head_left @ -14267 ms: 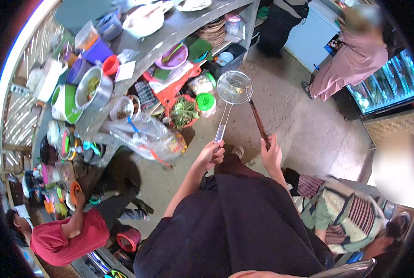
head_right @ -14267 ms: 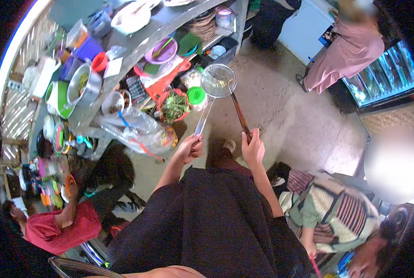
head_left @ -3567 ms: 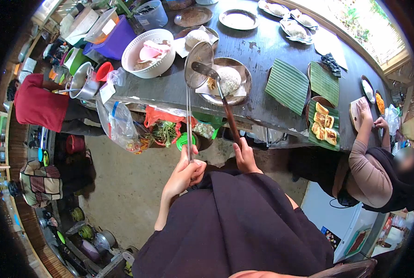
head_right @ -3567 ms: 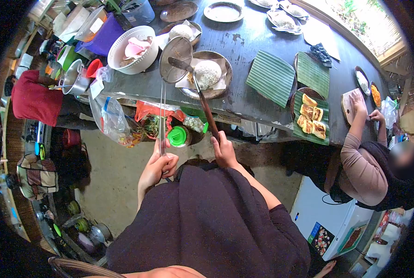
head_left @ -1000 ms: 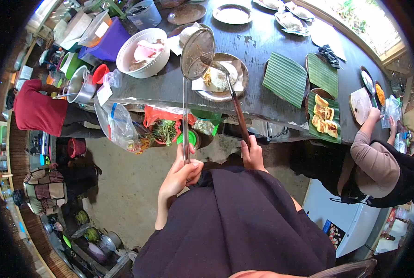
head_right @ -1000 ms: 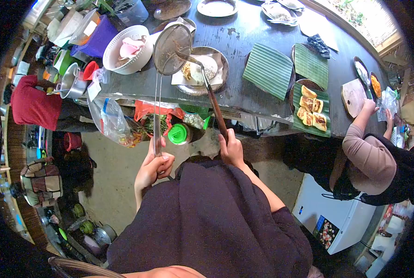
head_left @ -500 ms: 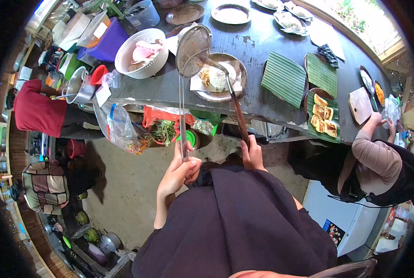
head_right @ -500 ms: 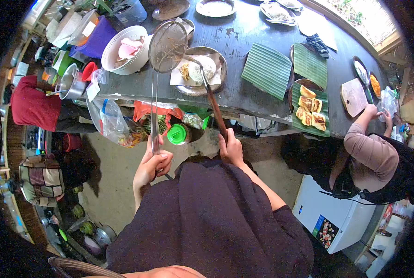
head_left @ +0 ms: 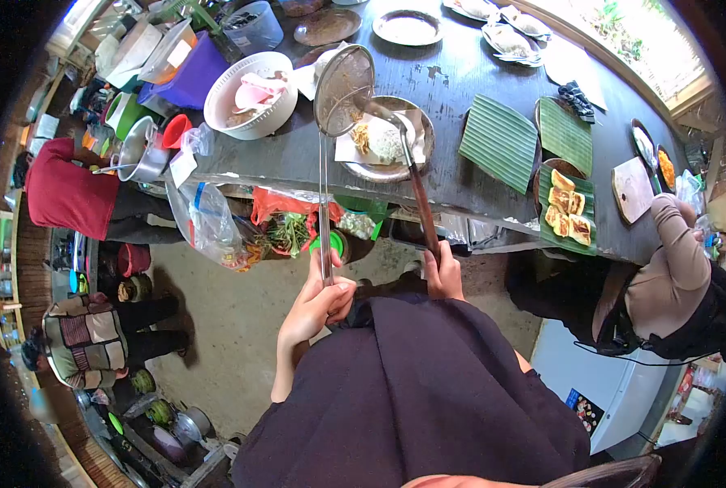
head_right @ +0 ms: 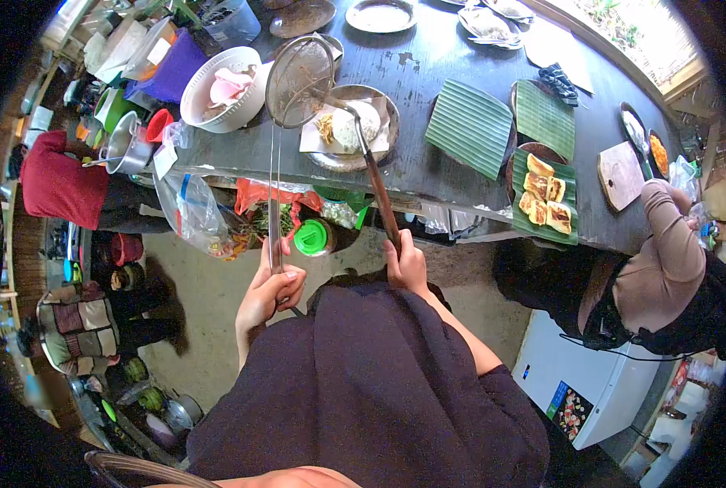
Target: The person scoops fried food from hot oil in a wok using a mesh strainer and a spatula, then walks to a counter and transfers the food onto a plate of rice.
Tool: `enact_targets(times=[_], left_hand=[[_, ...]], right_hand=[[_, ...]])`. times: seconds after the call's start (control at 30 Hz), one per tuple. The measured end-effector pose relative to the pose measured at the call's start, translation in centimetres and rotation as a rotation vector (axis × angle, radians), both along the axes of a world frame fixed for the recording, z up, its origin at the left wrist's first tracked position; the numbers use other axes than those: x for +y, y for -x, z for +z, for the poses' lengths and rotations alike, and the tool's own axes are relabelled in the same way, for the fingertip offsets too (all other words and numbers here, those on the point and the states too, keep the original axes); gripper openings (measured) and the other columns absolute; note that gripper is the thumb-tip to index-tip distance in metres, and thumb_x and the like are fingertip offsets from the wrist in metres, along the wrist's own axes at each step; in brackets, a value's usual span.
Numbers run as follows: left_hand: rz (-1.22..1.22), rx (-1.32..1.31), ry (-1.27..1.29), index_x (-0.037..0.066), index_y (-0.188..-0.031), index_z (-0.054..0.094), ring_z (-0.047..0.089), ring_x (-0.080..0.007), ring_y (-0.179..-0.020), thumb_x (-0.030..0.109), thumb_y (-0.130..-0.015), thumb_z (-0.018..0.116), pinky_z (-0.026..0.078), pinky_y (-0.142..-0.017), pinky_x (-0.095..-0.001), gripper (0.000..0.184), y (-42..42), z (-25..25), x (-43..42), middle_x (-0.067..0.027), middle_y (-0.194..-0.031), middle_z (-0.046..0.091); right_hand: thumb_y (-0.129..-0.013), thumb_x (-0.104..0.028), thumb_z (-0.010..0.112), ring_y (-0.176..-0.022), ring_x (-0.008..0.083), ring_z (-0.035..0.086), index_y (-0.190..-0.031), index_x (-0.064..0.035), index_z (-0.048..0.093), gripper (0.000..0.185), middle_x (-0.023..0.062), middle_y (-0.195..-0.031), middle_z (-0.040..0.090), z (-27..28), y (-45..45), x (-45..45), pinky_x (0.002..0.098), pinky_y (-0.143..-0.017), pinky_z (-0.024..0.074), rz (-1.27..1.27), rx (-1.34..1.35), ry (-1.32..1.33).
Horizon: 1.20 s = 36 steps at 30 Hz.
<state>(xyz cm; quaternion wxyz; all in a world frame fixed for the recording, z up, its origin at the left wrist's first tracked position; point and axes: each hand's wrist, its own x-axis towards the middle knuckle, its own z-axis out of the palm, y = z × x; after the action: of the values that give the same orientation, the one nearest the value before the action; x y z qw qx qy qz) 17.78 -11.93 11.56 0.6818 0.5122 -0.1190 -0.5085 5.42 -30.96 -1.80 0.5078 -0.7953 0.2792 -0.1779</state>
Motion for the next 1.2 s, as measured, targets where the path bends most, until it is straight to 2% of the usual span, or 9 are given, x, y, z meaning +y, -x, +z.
enact_targets(times=[0.47, 0.73, 0.8, 0.93, 1.2], left_hand=[[0.058, -0.011, 0.008, 0.014, -0.106, 0.028, 0.025, -0.0053, -0.041, 0.003, -0.083, 0.042, 0.02, -0.035, -0.0203, 0.029, 0.1, -0.4, -0.1, 0.0028, -0.054, 0.028], [0.009, -0.055, -0.02, 0.013, -0.107, 0.027, 0.025, -0.0051, -0.042, 0.002, -0.082, 0.042, 0.021, -0.035, -0.0198, 0.031, 0.2, -0.5, -0.2, 0.0031, -0.054, 0.028], [0.018, -0.051, -0.016, 0.013, -0.107, 0.027, 0.025, -0.0051, -0.042, 0.002, -0.082, 0.042, 0.021, -0.035, -0.0199, 0.031, 0.2, -0.7, -0.3, 0.003, -0.054, 0.028], [0.035, -0.051, -0.019, 0.013, -0.107, 0.028, 0.025, -0.0052, -0.042, 0.002, -0.082, 0.042, 0.021, -0.036, -0.02, 0.031, 0.1, -0.7, -0.4, 0.0029, -0.054, 0.028], [-0.023, -0.055, -0.024, 0.013, -0.105, 0.026, 0.025, -0.0052, -0.044, 0.002, -0.084, 0.041, 0.021, -0.038, -0.0197, 0.028, 0.0, -0.1, -0.5, 0.0025, -0.057, 0.028]], right_hand=[[-0.089, -0.02, 0.048, -0.061, 0.0417, 0.054, -0.089, -0.0026, 0.042, 0.018, 0.0208, -0.062, 0.051, 0.4, 0.0, -0.5, 0.043, -0.051, 0.0384, -0.003, -0.013, 0.002], [-0.088, -0.02, 0.049, -0.063, 0.0419, 0.054, -0.09, -0.0028, 0.042, 0.019, 0.0213, -0.061, 0.05, 0.8, -0.6, -1.1, 0.0426, -0.051, 0.0381, -0.012, -0.042, -0.021], [-0.088, -0.021, 0.049, -0.062, 0.0417, 0.054, -0.09, -0.0027, 0.042, 0.02, 0.0215, -0.061, 0.05, 0.7, 0.0, -0.8, 0.042, -0.051, 0.0382, 0.012, 0.033, -0.054], [-0.088, -0.022, 0.049, -0.061, 0.0415, 0.053, -0.091, -0.0026, 0.043, 0.02, 0.0215, -0.062, 0.05, -0.3, 0.5, -0.3, 0.0409, -0.051, 0.0386, 0.007, -0.009, 0.009], [-0.089, -0.019, 0.047, -0.059, 0.0379, 0.054, -0.091, -0.0016, 0.042, 0.018, 0.0196, -0.061, 0.049, 1.3, -0.7, -1.5, 0.0384, -0.052, 0.0387, -0.01, -0.062, -0.042]])
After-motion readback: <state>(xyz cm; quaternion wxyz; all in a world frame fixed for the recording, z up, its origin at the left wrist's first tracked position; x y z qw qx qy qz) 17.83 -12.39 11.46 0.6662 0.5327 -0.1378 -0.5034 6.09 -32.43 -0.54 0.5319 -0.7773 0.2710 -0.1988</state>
